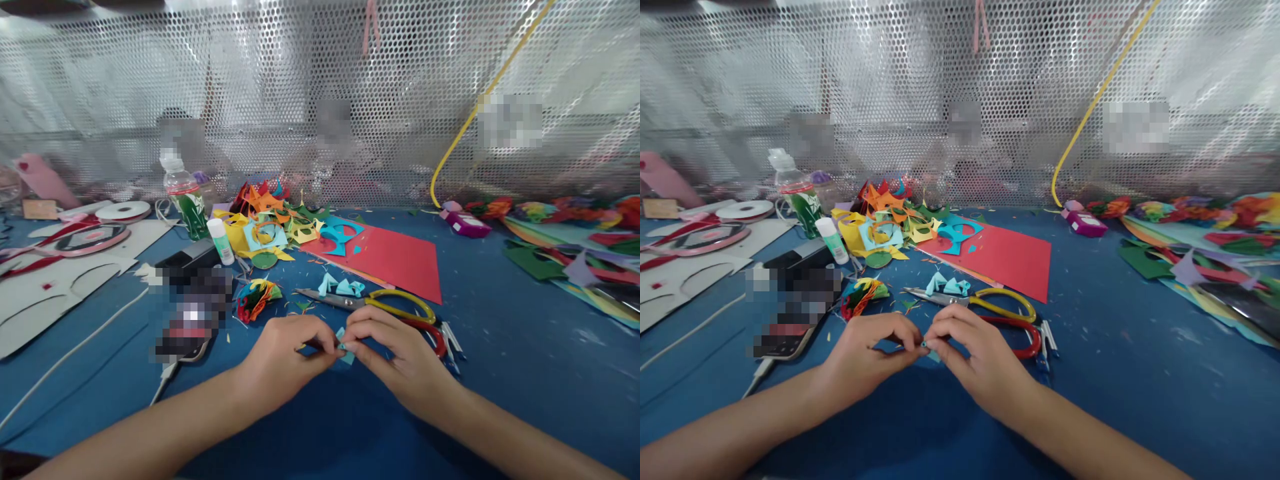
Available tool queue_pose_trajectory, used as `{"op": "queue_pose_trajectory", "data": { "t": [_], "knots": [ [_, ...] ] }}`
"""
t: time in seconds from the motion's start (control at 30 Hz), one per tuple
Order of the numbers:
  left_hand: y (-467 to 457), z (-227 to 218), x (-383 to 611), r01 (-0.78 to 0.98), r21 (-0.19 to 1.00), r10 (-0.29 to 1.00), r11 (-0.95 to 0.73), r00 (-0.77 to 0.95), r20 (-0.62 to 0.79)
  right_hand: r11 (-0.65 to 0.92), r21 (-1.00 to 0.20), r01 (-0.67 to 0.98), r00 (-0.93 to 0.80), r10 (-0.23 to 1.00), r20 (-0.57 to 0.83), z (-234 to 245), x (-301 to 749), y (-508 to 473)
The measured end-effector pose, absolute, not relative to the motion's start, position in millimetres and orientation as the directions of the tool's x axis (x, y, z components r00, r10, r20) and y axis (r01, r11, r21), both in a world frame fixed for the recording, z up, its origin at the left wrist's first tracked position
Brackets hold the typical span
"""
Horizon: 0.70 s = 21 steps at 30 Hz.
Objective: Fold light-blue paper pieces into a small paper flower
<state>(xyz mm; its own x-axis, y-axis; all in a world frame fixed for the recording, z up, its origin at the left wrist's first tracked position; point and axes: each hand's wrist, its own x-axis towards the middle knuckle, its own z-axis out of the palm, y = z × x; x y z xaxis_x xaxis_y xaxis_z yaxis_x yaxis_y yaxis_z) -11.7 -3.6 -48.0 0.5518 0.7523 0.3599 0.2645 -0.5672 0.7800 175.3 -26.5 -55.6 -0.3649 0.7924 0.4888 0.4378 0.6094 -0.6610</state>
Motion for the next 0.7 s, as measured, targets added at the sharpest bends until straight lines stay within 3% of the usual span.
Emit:
{"op": "queue_pose_trajectory", "data": {
  "t": [0.1, 0.2, 0.3, 0.37, 0.53, 0.7],
  "knots": [
    [-2.7, -41.7, -9.5, 0.223, 0.852, 0.806, -0.474, 0.498, 0.319, 0.615, -0.645, 0.453, -0.310, 0.787, 0.533, -52.5, 177.6, -25.9],
    [0.8, -38.0, -6.9, 0.172, 0.958, 0.887, -0.231, 0.441, 0.135, 0.617, -0.626, 0.477, -0.264, 0.780, 0.568, -50.7, 180.2, -25.1],
    [6.1, -40.1, -5.5, 0.072, 0.994, 0.840, 0.078, 0.533, -0.105, 0.608, -0.622, 0.493, -0.271, 0.787, 0.555, -51.5, 181.2, -23.4],
    [8.9, -42.3, -5.8, 0.023, 0.978, 0.799, 0.206, 0.574, -0.181, 0.592, -0.630, 0.503, -0.282, 0.802, 0.527, -52.5, 181.0, -22.1],
    [11.0, -41.7, -7.1, 0.034, 0.958, 0.794, 0.284, 0.551, -0.255, 0.529, -0.692, 0.492, -0.285, 0.848, 0.446, -54.6, 180.3, -19.6],
    [13.0, -46.3, -7.8, 0.183, 0.957, 0.763, 0.225, 0.578, -0.290, 0.245, -0.883, 0.399, -0.388, 0.918, 0.079, -60.2, 180.5, -19.2]
  ]
}}
